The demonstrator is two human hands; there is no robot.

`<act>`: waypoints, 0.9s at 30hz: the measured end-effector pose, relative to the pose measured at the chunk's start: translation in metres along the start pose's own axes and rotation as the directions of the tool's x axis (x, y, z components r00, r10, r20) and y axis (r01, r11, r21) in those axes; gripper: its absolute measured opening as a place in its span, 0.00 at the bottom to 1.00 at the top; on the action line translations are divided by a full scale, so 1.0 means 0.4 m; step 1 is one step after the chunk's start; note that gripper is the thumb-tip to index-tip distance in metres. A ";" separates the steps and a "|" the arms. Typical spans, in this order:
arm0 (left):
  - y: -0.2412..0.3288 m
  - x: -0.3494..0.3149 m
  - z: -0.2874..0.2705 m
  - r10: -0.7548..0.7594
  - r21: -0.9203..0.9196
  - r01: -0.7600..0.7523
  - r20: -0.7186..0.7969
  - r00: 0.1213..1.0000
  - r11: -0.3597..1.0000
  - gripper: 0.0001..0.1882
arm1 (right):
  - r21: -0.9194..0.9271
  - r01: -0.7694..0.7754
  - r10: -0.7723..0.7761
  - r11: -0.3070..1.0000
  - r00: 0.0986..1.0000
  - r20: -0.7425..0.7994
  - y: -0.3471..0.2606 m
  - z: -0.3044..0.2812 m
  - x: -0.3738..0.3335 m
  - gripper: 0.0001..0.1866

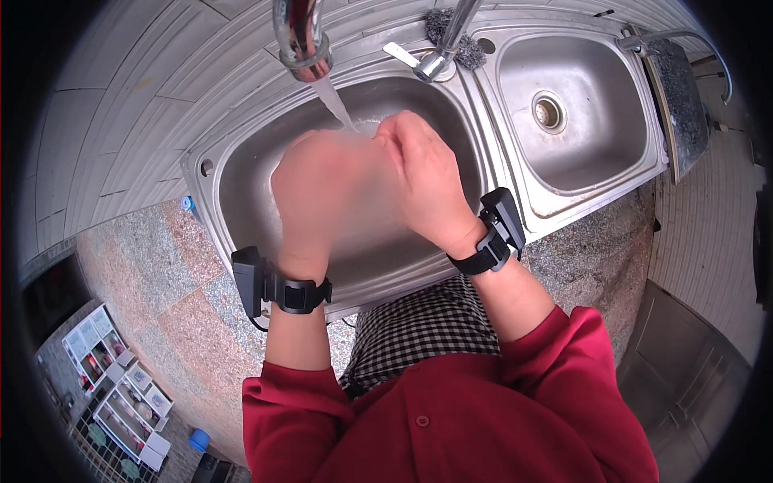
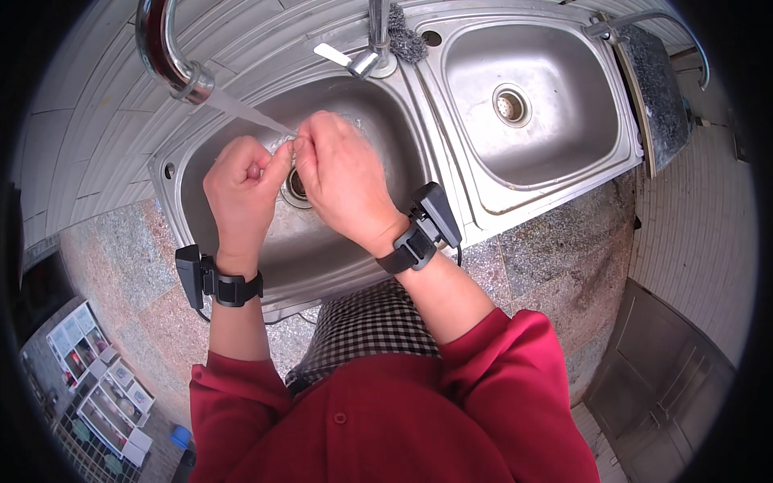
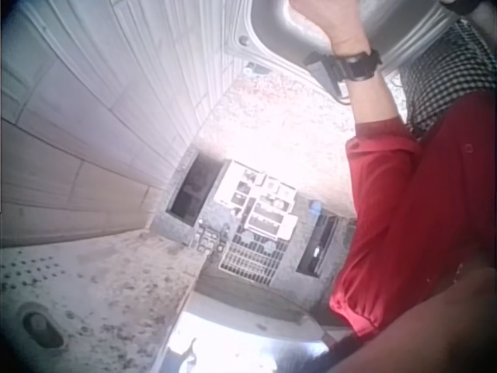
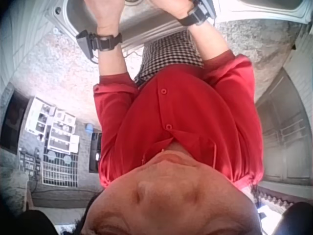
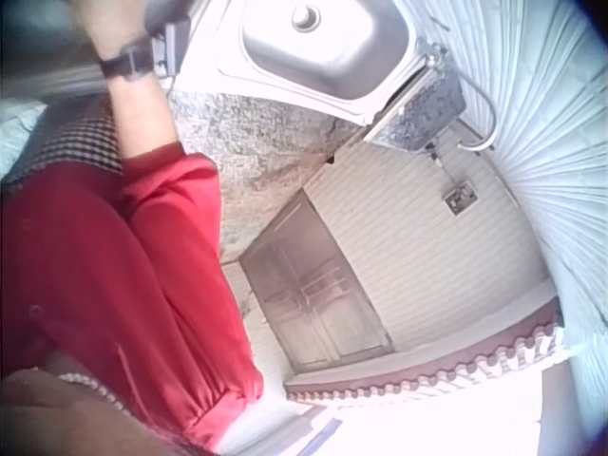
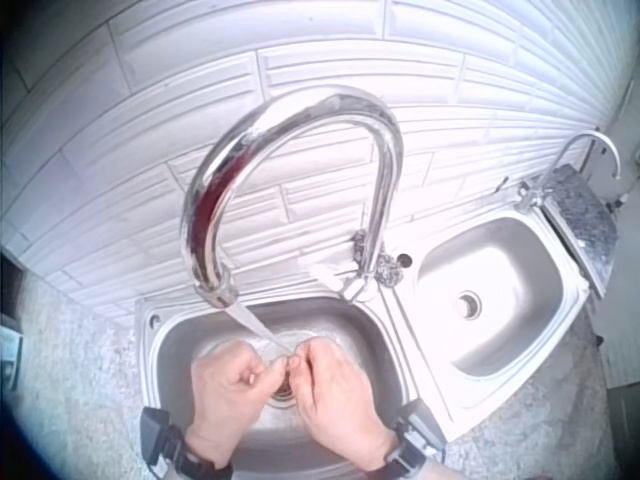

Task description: The person is washing their hands in a utility sink using water and liquid soap from a yellow container.

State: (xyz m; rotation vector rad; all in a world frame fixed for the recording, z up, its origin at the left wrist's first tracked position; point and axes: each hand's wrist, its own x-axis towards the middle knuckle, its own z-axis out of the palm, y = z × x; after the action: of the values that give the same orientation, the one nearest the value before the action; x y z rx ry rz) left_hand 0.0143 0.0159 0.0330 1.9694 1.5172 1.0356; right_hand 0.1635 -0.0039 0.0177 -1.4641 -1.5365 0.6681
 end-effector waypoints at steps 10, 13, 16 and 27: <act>-0.027 -0.001 -0.012 0.124 0.062 -0.129 0.072 0.990 0.990 0.16 | 0.263 0.119 -0.161 0.957 0.976 0.145 0.016 -0.039 0.029 0.09; -0.038 -0.011 -0.004 0.132 0.059 -0.139 0.106 0.986 0.989 0.15 | 0.289 -0.140 0.028 0.947 0.933 0.359 0.010 -0.059 0.029 0.07; -0.044 -0.020 0.010 0.179 0.098 -0.184 0.060 0.982 0.978 0.17 | 0.217 -0.226 0.115 0.950 0.895 0.430 0.003 -0.067 0.033 0.07; -0.027 -0.027 -0.022 0.013 -0.188 0.025 0.197 0.980 0.982 0.52 | 0.516 -0.583 0.421 0.628 0.812 0.405 0.028 -0.063 0.025 0.10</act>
State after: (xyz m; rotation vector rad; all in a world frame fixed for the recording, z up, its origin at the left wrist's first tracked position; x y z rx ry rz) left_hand -0.0007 0.0079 0.0274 1.8720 1.2686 0.9150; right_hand 0.1918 0.0028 0.0222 -1.3007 -0.8813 1.5936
